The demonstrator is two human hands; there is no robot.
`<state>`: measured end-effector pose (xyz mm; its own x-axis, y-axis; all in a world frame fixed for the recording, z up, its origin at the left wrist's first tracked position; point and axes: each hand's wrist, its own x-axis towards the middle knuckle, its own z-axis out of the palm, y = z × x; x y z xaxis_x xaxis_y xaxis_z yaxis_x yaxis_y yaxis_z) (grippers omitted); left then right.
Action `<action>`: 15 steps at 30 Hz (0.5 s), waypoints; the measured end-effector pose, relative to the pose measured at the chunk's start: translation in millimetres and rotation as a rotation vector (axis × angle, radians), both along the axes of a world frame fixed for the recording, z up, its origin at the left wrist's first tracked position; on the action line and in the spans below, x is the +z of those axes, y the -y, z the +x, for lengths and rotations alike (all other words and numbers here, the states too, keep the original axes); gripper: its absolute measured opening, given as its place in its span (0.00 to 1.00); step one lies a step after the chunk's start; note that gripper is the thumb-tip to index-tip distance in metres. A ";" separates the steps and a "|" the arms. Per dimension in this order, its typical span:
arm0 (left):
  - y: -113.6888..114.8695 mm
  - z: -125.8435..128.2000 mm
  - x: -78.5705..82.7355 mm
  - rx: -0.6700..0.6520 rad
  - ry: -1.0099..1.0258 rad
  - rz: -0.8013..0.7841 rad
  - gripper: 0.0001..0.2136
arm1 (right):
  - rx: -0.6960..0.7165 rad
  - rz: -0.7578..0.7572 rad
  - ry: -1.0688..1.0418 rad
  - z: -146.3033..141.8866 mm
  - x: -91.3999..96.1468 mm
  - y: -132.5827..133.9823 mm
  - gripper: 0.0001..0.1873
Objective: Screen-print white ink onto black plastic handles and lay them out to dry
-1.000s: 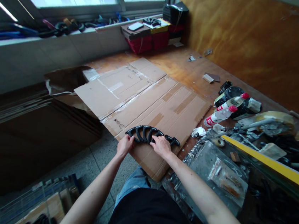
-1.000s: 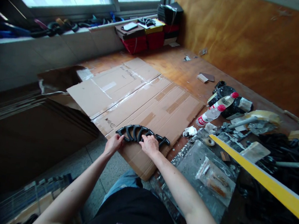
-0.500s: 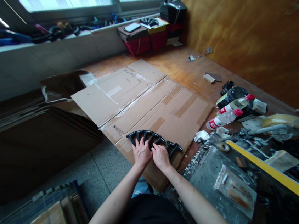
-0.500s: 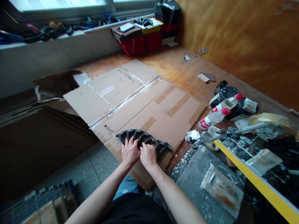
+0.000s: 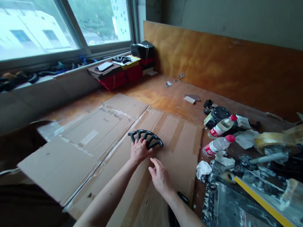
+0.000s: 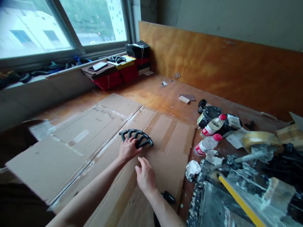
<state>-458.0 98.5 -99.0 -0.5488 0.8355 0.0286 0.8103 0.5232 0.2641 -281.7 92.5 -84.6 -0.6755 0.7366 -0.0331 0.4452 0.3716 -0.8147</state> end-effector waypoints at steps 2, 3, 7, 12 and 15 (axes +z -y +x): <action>-43.4 -20.9 -3.0 -0.025 -0.007 0.003 0.23 | -0.023 -0.020 0.031 8.9 -2.2 2.0 0.23; -64.6 -29.7 -4.8 -0.038 -0.006 0.004 0.23 | -0.032 -0.036 0.050 14.7 -3.8 4.9 0.23; -140.0 -54.7 -13.4 -0.077 0.004 0.015 0.25 | -0.056 -0.123 0.122 33.6 -12.6 16.6 0.26; -201.1 -70.8 -22.4 -0.090 0.015 0.015 0.26 | 0.004 -0.202 0.177 39.6 -30.6 14.1 0.30; -212.9 -73.8 -26.3 -0.097 0.023 0.014 0.27 | 0.066 -0.222 0.161 41.1 -38.5 10.8 0.30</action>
